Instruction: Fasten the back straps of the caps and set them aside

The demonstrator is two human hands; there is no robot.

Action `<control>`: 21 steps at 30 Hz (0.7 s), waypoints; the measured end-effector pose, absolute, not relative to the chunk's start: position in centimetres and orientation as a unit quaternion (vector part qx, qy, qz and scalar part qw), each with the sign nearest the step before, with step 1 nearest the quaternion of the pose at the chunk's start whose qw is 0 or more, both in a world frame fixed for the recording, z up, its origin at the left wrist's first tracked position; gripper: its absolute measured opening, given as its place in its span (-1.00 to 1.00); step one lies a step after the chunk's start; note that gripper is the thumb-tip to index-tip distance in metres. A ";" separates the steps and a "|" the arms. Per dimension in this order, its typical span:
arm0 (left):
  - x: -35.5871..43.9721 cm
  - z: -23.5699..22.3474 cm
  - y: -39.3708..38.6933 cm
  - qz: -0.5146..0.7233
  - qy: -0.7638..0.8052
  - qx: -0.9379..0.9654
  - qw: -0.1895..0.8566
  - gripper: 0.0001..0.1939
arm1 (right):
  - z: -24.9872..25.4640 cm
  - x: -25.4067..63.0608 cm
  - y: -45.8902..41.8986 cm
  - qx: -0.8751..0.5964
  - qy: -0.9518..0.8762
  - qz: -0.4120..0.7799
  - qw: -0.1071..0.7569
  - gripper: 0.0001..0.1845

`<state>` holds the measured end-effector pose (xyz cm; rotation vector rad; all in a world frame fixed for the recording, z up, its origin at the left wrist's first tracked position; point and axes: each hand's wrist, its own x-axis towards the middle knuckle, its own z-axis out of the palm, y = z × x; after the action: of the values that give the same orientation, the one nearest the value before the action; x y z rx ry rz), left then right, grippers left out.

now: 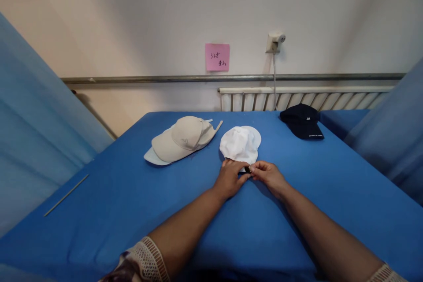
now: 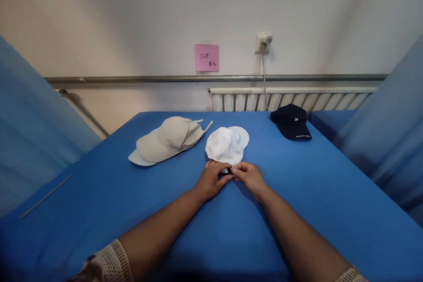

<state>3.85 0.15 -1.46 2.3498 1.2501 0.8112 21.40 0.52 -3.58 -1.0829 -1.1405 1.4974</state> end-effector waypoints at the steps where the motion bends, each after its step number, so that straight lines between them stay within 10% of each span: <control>1: 3.9 -1.5 0.1 0.287 0.446 0.831 0.170 -0.74 | -3.6 21.4 0.5 -0.445 -0.468 0.606 0.465 -0.58; 21: 4.5 -0.5 -0.2 0.277 0.453 0.842 0.090 -0.89 | -3.4 21.3 0.5 -0.466 -0.466 0.584 0.474 -0.60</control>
<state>4.48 -0.23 -0.50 2.5044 1.3466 0.8248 21.30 0.49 -3.36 -1.1390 -1.1398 1.4287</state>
